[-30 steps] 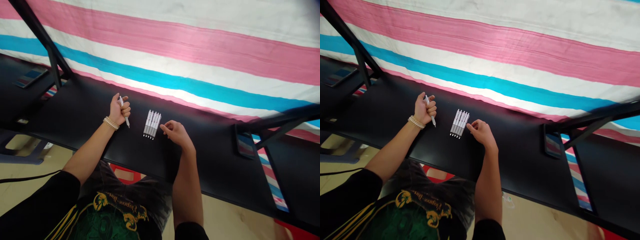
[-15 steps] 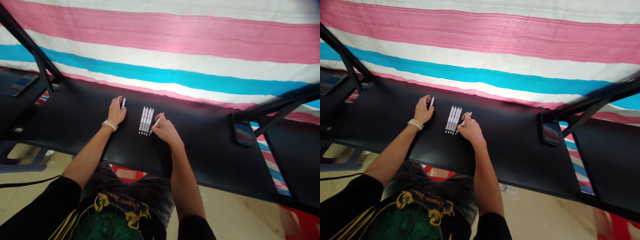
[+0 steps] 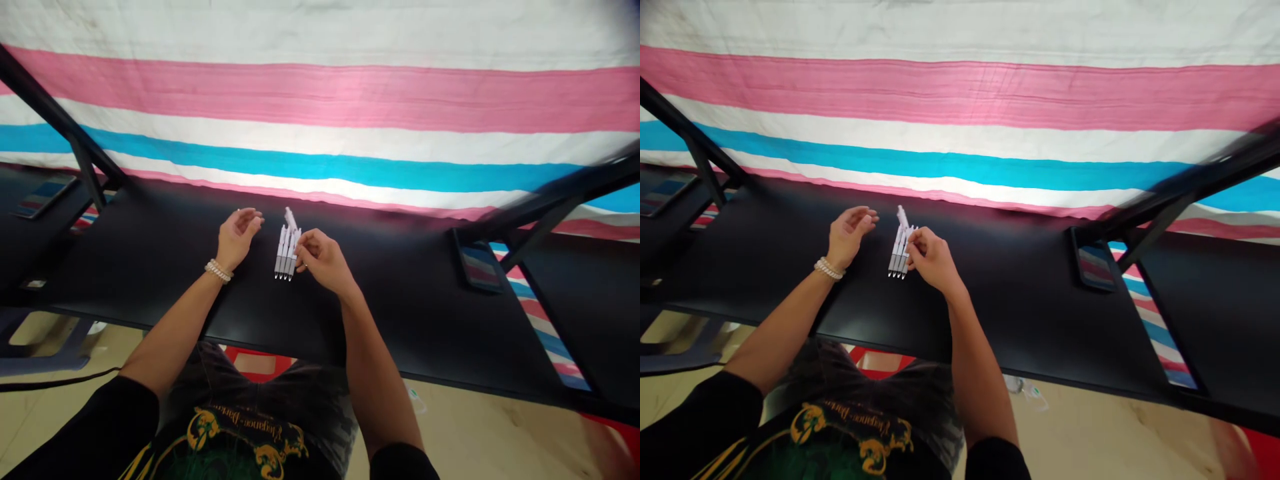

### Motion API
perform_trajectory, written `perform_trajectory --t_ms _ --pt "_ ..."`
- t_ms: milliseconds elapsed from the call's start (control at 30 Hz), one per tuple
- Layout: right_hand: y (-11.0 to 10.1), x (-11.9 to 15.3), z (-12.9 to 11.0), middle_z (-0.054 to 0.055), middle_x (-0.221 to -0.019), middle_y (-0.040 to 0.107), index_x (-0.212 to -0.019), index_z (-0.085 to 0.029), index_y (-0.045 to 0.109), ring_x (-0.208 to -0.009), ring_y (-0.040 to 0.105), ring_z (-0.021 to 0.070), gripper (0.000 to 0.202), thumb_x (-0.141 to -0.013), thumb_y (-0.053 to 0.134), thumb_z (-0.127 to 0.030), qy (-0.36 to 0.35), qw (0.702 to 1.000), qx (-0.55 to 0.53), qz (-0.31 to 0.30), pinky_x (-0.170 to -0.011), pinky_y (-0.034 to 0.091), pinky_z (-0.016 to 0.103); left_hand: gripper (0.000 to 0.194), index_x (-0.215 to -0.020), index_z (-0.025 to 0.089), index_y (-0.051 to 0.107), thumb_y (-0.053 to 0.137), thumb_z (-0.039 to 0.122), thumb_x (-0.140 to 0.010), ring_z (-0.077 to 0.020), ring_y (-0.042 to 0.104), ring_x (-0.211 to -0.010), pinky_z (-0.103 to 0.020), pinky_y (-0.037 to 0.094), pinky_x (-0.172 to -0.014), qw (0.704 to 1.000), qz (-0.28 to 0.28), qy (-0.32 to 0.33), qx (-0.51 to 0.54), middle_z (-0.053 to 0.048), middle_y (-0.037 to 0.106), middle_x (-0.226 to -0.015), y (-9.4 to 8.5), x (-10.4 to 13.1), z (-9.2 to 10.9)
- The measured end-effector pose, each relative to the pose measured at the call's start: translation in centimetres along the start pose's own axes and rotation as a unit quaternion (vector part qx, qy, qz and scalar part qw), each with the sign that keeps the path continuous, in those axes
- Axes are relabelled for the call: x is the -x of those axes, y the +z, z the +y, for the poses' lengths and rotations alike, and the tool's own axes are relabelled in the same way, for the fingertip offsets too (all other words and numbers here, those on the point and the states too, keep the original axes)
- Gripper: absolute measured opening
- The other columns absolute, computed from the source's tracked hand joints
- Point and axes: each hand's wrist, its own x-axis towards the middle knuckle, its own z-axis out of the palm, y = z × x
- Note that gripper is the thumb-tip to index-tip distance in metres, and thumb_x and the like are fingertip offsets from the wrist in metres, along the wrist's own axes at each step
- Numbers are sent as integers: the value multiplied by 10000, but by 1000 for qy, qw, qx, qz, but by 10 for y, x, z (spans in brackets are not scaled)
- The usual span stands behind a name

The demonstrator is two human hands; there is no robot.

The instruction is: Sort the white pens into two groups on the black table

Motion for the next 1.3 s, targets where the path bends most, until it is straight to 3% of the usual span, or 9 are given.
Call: perform_trajectory --t_ms 67,167,300,433,733,833,933,1000,1300 --pt "10 0 -2 -8 -809 644 -940 -221 508 -605 628 120 204 -877 631 -371 -13 997 -68 -37 -514 562 252 421 -1179 177 624 676 465 -876 -222 708 -969 -408 590 -858 984 -90 -98 118 -124 699 -1101 9 6 5" --pt "23 -1 -2 -2 -829 662 -948 -216 516 -544 584 94 255 -879 653 -420 -13 992 -104 -76 -441 514 216 417 -1136 176 644 723 461 -842 -198 716 -882 -354 613 -762 960 -139 -149 193 -93 708 -1016 15 12 11" --pt "31 -3 1 -24 -718 668 -1021 -205 553 -422 512 69 304 -901 639 -470 3 996 -92 -19 -375 408 183 340 -1068 185 648 760 394 -824 -162 707 -854 -322 620 -750 954 -95 -154 239 -43 696 -963 15 13 12" --pt "36 -4 6 -22 -573 615 -808 -178 619 -364 468 64 399 -942 553 -548 9 999 -27 21 -368 353 189 311 -1033 174 653 750 393 -836 -168 719 -878 -325 619 -783 957 -42 -148 248 -38 698 -929 16 11 11" --pt "45 -3 11 -13 -531 594 -766 -183 701 -400 528 105 421 -960 527 -513 -5 997 5 77 -421 426 229 319 -959 145 651 803 363 -783 -225 752 -883 -372 617 -817 956 21 -132 262 -70 734 -901 17 10 7" --pt "48 -3 13 40 -814 719 -973 -222 762 -691 683 166 252 -883 666 -437 -81 985 40 144 -630 571 289 295 -897 130 654 805 355 -779 -218 754 -863 -359 617 -820 954 51 -135 261 -68 728 -864 18 10 6" --pt "51 -4 14 70 -986 733 -1162 -228 715 -813 709 191 374 -853 703 -438 -74 987 -24 137 -694 610 329 279 -864 122 651 807 336 -778 -220 755 -855 -346 621 -803 950 65 -137 274 -73 726 -863 18 9 4" --pt "51 -4 15 56 -875 723 -1133 -211 721 -726 699 176 349 -880 670 -446 -52 989 -53 125 -647 611 323 268 -867 121 650 806 320 -780 -224 756 -851 -344 623 -788 947 61 -138 284 -74 726 -866 18 8 4" --pt "51 -5 15 73 -1032 690 -962 -225 737 -926 699 205 195 -859 703 -386 -90 982 -32 161 -803 611 362 264 -904 137 635 788 325 -799 -222 753 -880 -408 607 -875 946 66 -153 278 -71 730 -886 17 7 4"
